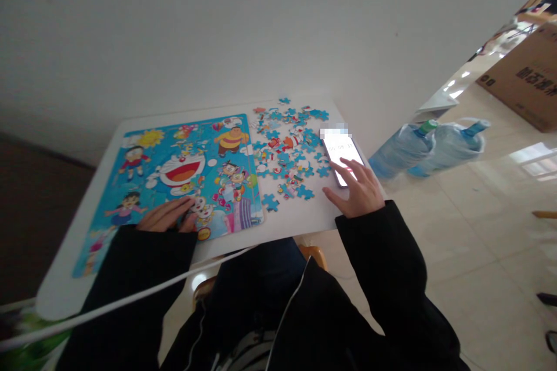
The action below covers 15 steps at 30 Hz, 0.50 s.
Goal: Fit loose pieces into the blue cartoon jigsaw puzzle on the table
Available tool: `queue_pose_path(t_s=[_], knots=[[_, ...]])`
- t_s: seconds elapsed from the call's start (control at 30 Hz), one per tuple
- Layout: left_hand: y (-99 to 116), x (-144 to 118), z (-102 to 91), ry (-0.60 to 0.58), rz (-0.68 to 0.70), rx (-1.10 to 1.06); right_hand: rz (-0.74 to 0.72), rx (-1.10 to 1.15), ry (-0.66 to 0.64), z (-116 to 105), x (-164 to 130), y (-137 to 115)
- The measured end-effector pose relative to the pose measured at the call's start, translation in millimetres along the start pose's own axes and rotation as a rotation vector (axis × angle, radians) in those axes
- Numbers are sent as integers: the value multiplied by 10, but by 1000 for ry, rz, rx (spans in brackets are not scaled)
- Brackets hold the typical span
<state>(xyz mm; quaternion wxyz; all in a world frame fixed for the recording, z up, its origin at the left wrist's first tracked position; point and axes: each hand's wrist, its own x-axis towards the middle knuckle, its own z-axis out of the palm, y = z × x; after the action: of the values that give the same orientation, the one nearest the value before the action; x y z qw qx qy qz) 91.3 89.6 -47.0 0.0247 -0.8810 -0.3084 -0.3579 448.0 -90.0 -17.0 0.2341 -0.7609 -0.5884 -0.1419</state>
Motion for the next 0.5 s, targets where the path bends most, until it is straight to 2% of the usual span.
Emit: queue_pose_path(t_s=[0.1,0.27,0.33,0.5], knots=[[6,0,7,8,12,0,-144,110,-68,38,98,-138],[4,-16,14,14,-8,5,-275,84,-219,182,330,-285],[5,-20,19,19,-7,3,-257,88,-226,236,391,-329],[27,-10,15,35,-8,27,-105,115,-152,281,401,-429]])
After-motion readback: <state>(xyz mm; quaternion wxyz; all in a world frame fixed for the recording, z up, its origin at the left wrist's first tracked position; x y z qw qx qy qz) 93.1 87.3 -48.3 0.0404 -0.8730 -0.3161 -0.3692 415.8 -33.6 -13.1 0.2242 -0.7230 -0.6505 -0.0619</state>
